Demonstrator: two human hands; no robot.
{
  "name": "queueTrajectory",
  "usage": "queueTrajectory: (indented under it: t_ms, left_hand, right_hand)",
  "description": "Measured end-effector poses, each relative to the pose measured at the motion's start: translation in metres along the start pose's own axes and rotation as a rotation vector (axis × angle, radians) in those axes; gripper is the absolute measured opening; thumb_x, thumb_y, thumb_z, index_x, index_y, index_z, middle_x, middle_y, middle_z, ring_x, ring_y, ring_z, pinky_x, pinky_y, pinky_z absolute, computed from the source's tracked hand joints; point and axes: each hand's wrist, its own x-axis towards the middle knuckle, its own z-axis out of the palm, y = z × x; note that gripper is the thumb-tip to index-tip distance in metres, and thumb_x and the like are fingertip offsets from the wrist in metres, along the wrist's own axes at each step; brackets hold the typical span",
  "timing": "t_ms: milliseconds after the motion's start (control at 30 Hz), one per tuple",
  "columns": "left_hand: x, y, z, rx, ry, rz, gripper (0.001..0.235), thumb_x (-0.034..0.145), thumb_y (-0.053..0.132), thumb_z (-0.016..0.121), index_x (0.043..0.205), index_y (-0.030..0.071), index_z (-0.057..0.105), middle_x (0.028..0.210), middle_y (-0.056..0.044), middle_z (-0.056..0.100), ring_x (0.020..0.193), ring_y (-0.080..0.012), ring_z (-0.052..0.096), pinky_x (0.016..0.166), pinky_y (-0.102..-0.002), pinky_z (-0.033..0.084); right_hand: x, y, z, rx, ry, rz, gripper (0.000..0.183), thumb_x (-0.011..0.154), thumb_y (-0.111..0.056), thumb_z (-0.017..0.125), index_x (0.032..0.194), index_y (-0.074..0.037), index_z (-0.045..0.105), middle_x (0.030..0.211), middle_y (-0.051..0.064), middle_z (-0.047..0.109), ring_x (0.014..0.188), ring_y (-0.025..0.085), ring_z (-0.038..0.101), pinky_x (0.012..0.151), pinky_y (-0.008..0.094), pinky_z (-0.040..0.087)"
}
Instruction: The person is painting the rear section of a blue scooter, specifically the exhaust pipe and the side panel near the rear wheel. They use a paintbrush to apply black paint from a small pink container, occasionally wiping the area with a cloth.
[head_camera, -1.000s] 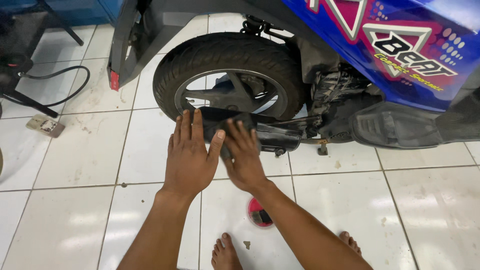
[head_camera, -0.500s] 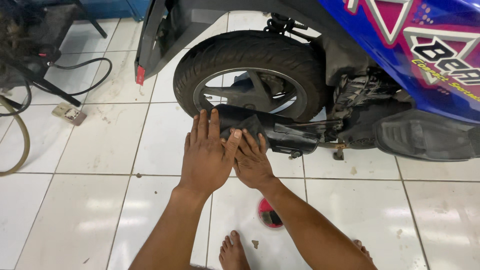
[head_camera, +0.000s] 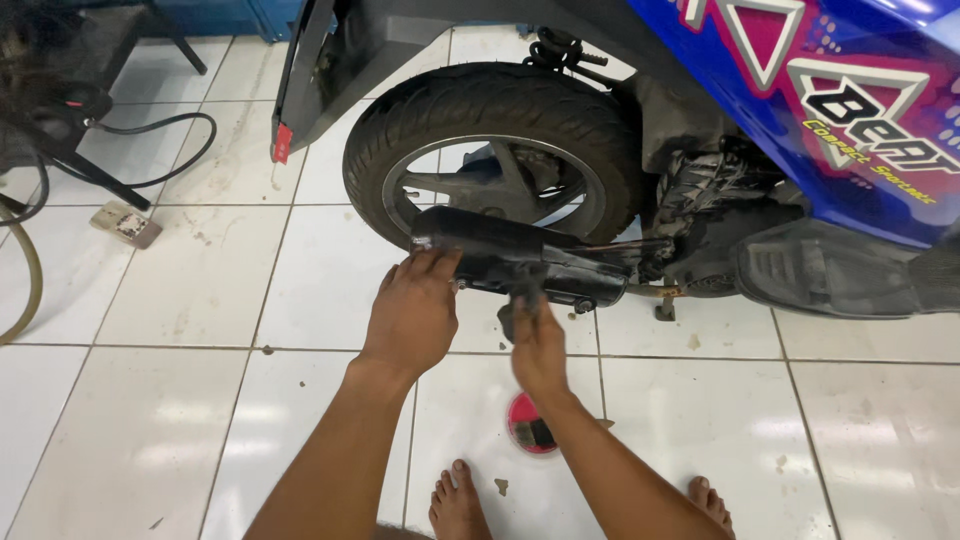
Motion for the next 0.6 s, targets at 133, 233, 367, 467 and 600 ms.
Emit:
queueTrajectory:
  t_ms: [133, 233, 367, 467, 600]
  left_hand:
    - [0.0, -0.005, -0.007, -0.002, 0.001, -0.04, 0.047, 0.1, 0.028, 0.046, 0.146, 0.018, 0.047, 0.142, -0.011, 0.052, 0.137, -0.0295, 0.046, 0.109, -0.049, 0.042]
    - [-0.002, -0.003, -0.016, -0.029, -0.022, -0.066, 0.048, 0.1, 0.027, 0.045, 0.146, 0.016, 0.048, 0.144, -0.014, 0.05, 0.14, -0.0315, 0.043, 0.111, -0.051, 0.04]
    - [-0.002, -0.002, -0.017, -0.037, -0.075, -0.064, 0.051, 0.102, 0.025, 0.039, 0.151, 0.013, 0.038, 0.151, -0.016, 0.042, 0.145, -0.0323, 0.034, 0.113, -0.053, 0.036]
    - [0.002, 0.004, -0.022, -0.046, -0.092, -0.049, 0.052, 0.104, 0.027, 0.035, 0.153, 0.01, 0.035, 0.155, -0.017, 0.037, 0.147, -0.0342, 0.03, 0.114, -0.055, 0.033]
    - [0.006, 0.005, -0.014, -0.029, -0.097, -0.044, 0.053, 0.104, 0.034, 0.036, 0.152, 0.01, 0.037, 0.155, -0.018, 0.037, 0.147, -0.0334, 0.031, 0.114, -0.054, 0.035]
  right_hand:
    - [0.02, -0.028, -0.022, 0.454, 0.324, -0.009, 0.041, 0.106, -0.037, 0.044, 0.138, -0.014, 0.055, 0.129, 0.012, 0.064, 0.125, 0.026, 0.059, 0.111, 0.043, 0.042]
    - [0.022, -0.063, -0.02, 0.232, 0.28, -0.135, 0.044, 0.105, -0.038, 0.045, 0.144, -0.019, 0.049, 0.138, 0.01, 0.058, 0.134, 0.025, 0.051, 0.115, 0.044, 0.036]
    - [0.039, -0.056, 0.006, -0.427, -0.116, -0.438, 0.056, 0.105, -0.035, 0.04, 0.154, -0.008, 0.033, 0.161, 0.017, 0.026, 0.15, 0.038, 0.014, 0.12, 0.058, 0.005]
    - [0.062, -0.042, 0.006, -0.595, -0.187, -0.538, 0.053, 0.106, -0.038, 0.036, 0.153, -0.014, 0.037, 0.163, 0.008, 0.028, 0.151, 0.032, 0.015, 0.121, 0.057, 0.007]
    - [0.076, -0.018, -0.01, -0.805, -0.084, -0.599, 0.046, 0.106, -0.03, 0.038, 0.148, -0.012, 0.045, 0.155, 0.008, 0.043, 0.146, 0.027, 0.034, 0.121, 0.048, 0.022]
